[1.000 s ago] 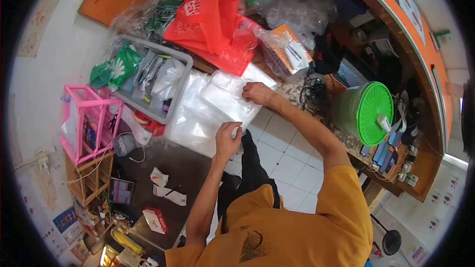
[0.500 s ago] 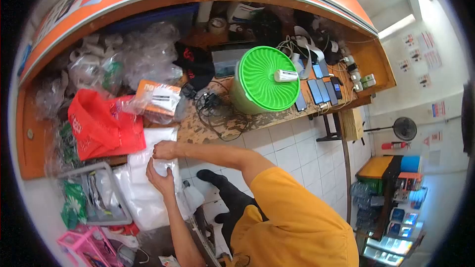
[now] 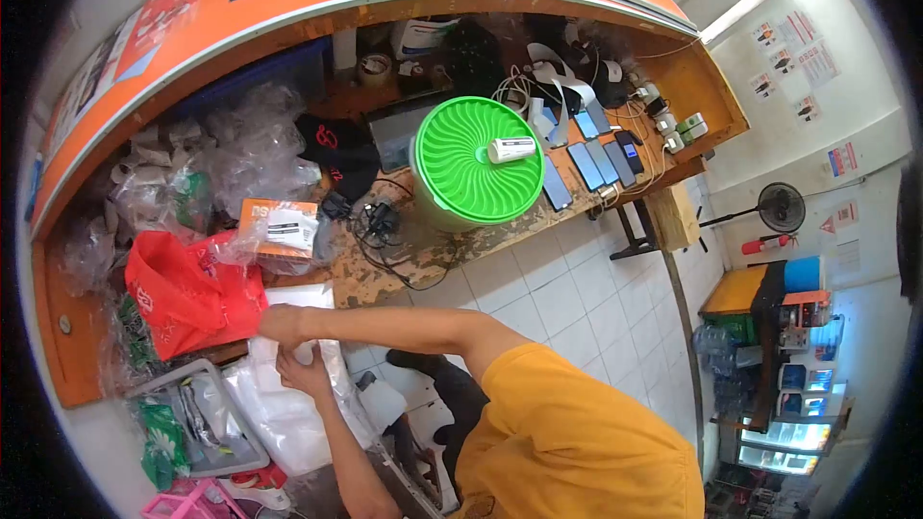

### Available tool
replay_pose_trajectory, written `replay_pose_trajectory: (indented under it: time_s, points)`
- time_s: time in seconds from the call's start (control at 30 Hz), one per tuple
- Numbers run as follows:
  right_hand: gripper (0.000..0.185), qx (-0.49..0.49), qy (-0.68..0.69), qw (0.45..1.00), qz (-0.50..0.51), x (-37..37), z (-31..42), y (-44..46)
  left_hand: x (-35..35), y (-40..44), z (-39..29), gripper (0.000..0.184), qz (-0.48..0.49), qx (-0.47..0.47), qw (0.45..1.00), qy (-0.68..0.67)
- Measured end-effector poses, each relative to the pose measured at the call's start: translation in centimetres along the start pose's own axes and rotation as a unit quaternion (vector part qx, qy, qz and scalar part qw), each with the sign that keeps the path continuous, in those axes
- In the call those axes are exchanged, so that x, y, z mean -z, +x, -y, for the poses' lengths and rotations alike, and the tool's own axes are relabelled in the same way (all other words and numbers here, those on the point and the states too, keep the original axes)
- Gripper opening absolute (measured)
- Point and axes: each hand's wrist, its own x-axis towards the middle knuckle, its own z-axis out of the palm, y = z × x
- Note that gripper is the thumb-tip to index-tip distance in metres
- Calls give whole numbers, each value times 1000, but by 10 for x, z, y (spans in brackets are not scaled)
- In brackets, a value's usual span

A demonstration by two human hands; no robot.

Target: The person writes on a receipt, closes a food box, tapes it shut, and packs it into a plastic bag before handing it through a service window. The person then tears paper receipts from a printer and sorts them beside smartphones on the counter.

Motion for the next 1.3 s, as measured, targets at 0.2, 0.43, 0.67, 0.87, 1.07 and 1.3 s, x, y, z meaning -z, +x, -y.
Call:
replay_pose_trajectory:
  time_s: [0.2, 0.43, 0.67, 0.87, 1.07, 1.3]
  points:
    - [10, -64, -6, 996, 62, -25, -25, -18, 26, 2, -11, 78, -5, -36, 989, -145]
    - [12, 21, -75, 995, -59, -27, 20, -11, -42, 18, 20, 39, -32, 35, 975, -218]
    - [21, 135, 119, 977, -117, 72, 94, -46, -32, 32, 43, 29, -197, -138, 967, -86]
    - [11, -141, 301, 889, -316, 205, 129, -101, 34, 15, 7, 44, -92, -56, 994, 8]
    - [25, -142, 527, 796, -261, 253, 117, -81, 20, 15, -9, 66, 191, 46, 580, -791]
    - [29, -200, 637, 721, -184, 118, 58, -42, 182, -21, -67, 101, 183, -15, 64, -981]
